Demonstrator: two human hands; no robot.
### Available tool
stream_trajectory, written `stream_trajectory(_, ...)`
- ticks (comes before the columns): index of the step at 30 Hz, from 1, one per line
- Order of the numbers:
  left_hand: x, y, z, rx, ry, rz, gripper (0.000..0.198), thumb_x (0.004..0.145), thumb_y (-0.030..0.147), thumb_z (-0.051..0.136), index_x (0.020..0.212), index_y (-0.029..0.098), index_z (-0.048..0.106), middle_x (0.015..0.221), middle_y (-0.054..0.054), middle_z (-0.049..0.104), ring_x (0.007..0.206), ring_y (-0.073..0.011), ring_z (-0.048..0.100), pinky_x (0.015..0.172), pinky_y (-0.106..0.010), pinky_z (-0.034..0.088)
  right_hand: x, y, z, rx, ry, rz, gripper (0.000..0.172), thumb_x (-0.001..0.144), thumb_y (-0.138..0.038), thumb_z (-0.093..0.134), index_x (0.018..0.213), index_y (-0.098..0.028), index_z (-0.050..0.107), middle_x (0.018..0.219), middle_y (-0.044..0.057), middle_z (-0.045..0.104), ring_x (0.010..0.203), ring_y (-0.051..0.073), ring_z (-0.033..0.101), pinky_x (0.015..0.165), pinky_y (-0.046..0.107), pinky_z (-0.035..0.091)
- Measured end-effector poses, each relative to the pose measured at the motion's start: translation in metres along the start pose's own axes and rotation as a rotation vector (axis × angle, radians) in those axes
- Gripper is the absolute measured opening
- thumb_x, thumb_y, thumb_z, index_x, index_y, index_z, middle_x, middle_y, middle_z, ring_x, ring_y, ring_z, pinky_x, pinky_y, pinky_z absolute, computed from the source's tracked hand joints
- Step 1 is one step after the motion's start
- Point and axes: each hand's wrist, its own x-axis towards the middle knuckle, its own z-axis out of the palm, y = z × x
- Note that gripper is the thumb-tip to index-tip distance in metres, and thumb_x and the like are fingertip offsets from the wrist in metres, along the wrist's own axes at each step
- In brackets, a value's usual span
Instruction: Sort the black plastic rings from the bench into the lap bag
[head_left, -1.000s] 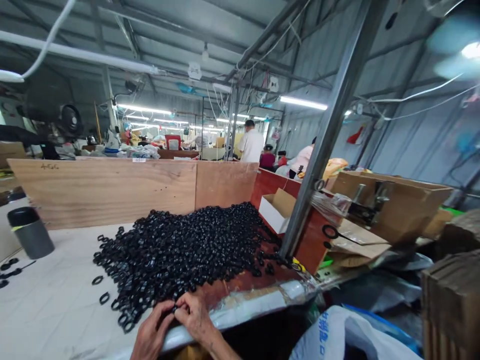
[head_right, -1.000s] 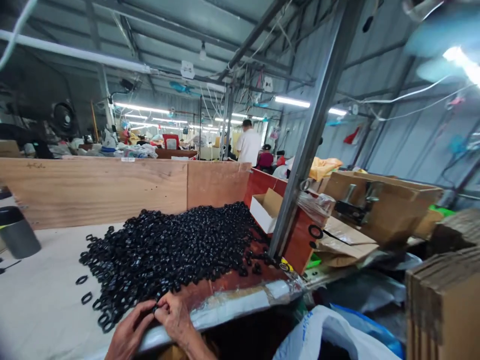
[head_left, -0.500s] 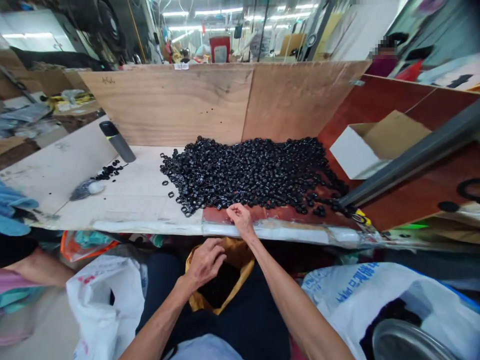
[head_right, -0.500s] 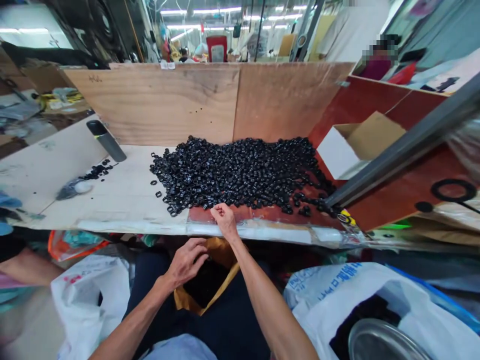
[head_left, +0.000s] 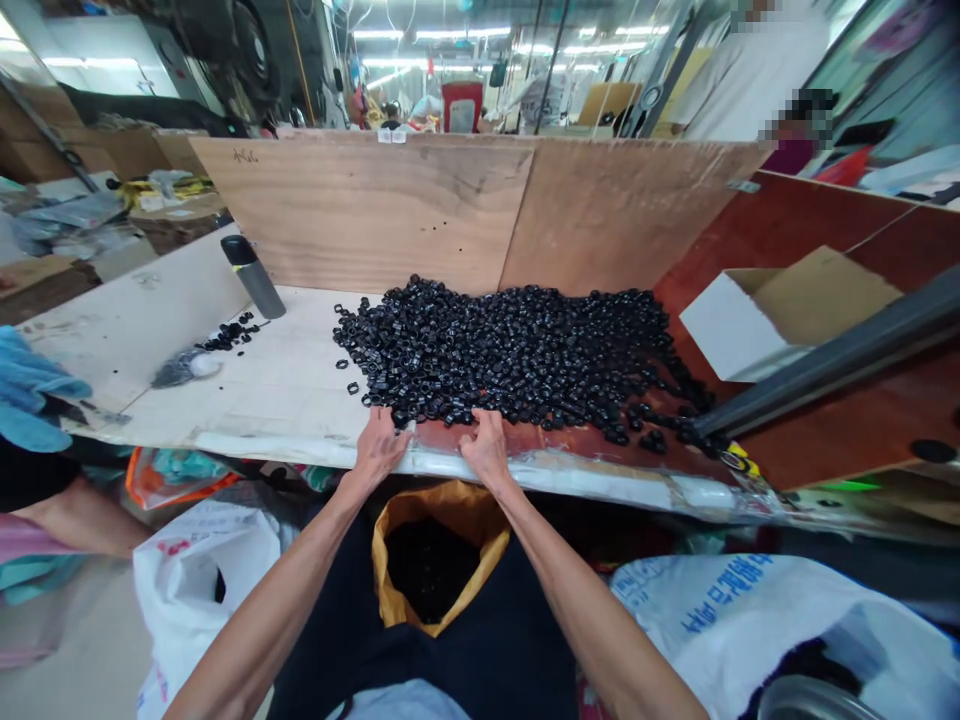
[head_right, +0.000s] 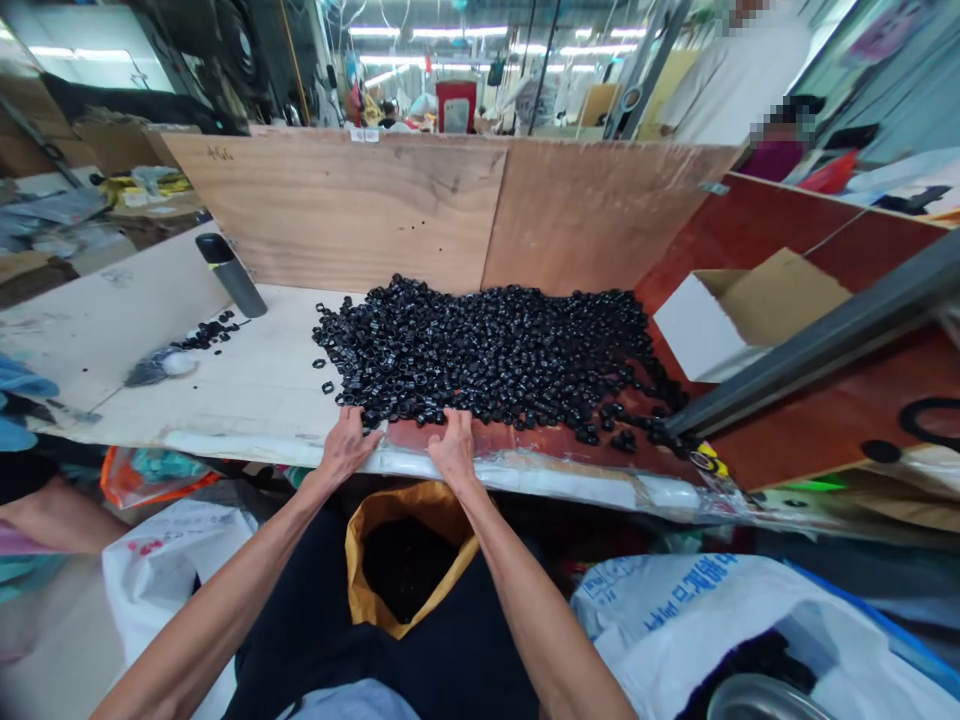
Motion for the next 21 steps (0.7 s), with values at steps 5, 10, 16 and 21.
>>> stream_trajectory(5, -0.001, 0.027, 0.025, -0.075, 0.007, 0.075, 0.049, 0.085, 0.034, 0.067, 0.124, 0.01, 0.05, 0.124, -0.021, 0.052, 0.103, -0.0332, 0.065, 0.086, -0.044, 0.056, 0.015, 0.016, -0.018, 0.049, -0.258, -0.097, 0.048, 0.068, -0.019, 0.065, 0.115, -0.017, 0.052, 0.103, 0.007, 0.049, 0.084, 0.021, 0.058, 0.084, 0.04, 0.053)
stream_trajectory(10, -0.007, 0.025, 0.029, -0.224, 0.143, 0.189, 0.067, 0.083, 0.031, 0.069, 0.138, 0.008, 0.039, 0.143, -0.027, 0.037, 0.127, -0.0375, 0.052, 0.1, -0.049, 0.052, 0.015, 0.02, -0.034, 0.154, -0.293, -0.174, 0.044, 0.07, -0.019, 0.065, 0.11, -0.02, 0.048, 0.092, 0.0, 0.048, 0.071, 0.015, 0.055, 0.073, 0.033, 0.051)
stream_trajectory(16, -0.111, 0.018, 0.014, -0.466, 0.143, 0.267, 0.023, 0.093, 0.03, 0.059, 0.113, 0.018, 0.059, 0.113, -0.013, 0.062, 0.108, -0.0245, 0.06, 0.095, -0.04, 0.051, 0.013, 0.02, -0.036, 0.158, -0.188, -0.124, 0.028, 0.072, -0.016, 0.06, 0.098, -0.02, 0.051, 0.086, -0.002, 0.05, 0.062, 0.012, 0.051, 0.068, 0.029, 0.047)
stream_trajectory(21, -0.212, -0.001, 0.046, -0.565, -0.986, 0.238, 0.036, 0.1, 0.04, 0.041, 0.083, 0.018, 0.065, 0.084, -0.004, 0.066, 0.08, -0.017, 0.063, 0.078, -0.028, 0.049, 0.016, 0.023, -0.037, 0.155, -0.226, -0.112, 0.018, 0.074, -0.017, 0.063, 0.089, -0.02, 0.055, 0.079, -0.002, 0.05, 0.064, 0.014, 0.05, 0.064, 0.028, 0.045)
